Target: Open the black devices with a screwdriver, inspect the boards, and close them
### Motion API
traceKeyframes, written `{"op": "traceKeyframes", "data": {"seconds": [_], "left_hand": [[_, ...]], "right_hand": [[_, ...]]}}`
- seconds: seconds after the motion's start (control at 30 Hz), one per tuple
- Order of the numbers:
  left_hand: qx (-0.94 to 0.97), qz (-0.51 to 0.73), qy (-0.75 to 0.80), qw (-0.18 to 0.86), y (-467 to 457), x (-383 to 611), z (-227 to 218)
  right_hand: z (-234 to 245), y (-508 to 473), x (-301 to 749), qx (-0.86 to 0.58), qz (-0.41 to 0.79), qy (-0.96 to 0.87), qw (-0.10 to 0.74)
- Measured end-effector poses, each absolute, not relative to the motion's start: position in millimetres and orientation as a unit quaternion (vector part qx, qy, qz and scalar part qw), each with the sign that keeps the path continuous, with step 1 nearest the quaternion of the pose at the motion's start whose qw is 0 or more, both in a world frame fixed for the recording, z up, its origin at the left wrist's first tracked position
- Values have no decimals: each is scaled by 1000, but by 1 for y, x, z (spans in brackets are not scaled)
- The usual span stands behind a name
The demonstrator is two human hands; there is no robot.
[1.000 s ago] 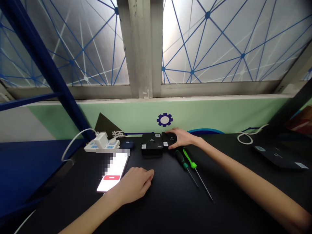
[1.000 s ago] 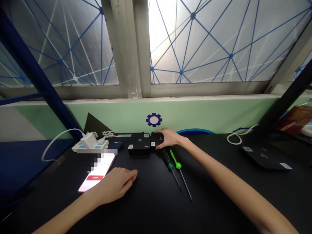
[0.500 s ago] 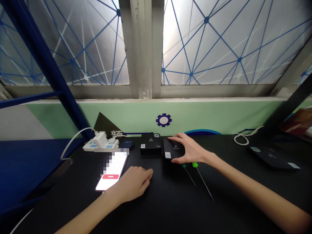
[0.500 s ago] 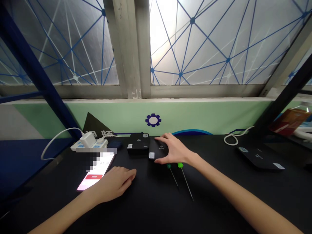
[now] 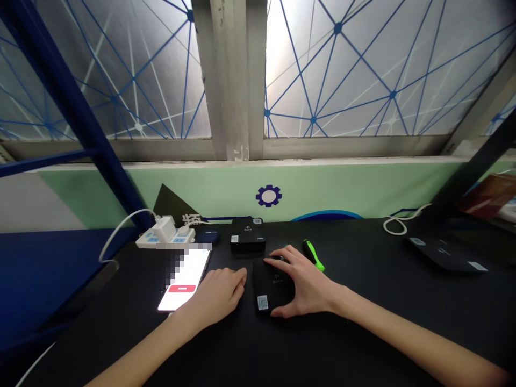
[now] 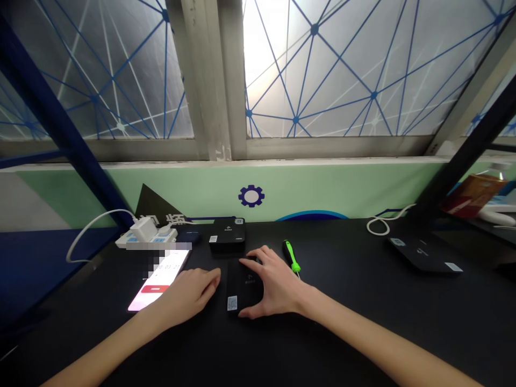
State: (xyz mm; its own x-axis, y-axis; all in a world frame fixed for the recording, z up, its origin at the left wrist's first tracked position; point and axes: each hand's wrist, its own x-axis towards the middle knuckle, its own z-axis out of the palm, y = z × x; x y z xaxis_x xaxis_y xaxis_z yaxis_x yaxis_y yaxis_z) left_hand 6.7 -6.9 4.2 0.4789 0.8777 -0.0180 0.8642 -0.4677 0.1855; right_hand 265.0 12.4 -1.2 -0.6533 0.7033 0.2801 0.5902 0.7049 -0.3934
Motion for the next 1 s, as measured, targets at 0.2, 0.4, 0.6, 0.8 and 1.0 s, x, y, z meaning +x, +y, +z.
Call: {"op": "traceKeyframes", "data": {"seconds": [0.2, 0.4, 0.6, 0.8, 1.0], "left_hand": [[851, 36, 515, 94, -8, 8, 7], [854, 49, 509, 93, -9, 9, 6], [842, 66, 523, 115, -8, 9, 3], [843, 51, 516, 147, -1, 11, 1], [835, 56, 513, 190, 1, 9, 10]], "right_hand": [[-10, 5, 260, -372, 155, -888, 221], [-4, 7, 267, -356, 183, -889, 223], [25, 18, 294, -334, 154, -908, 202], [27, 26, 303, -349, 127, -909, 190], [24, 26, 301, -355, 116, -912, 172]]}}
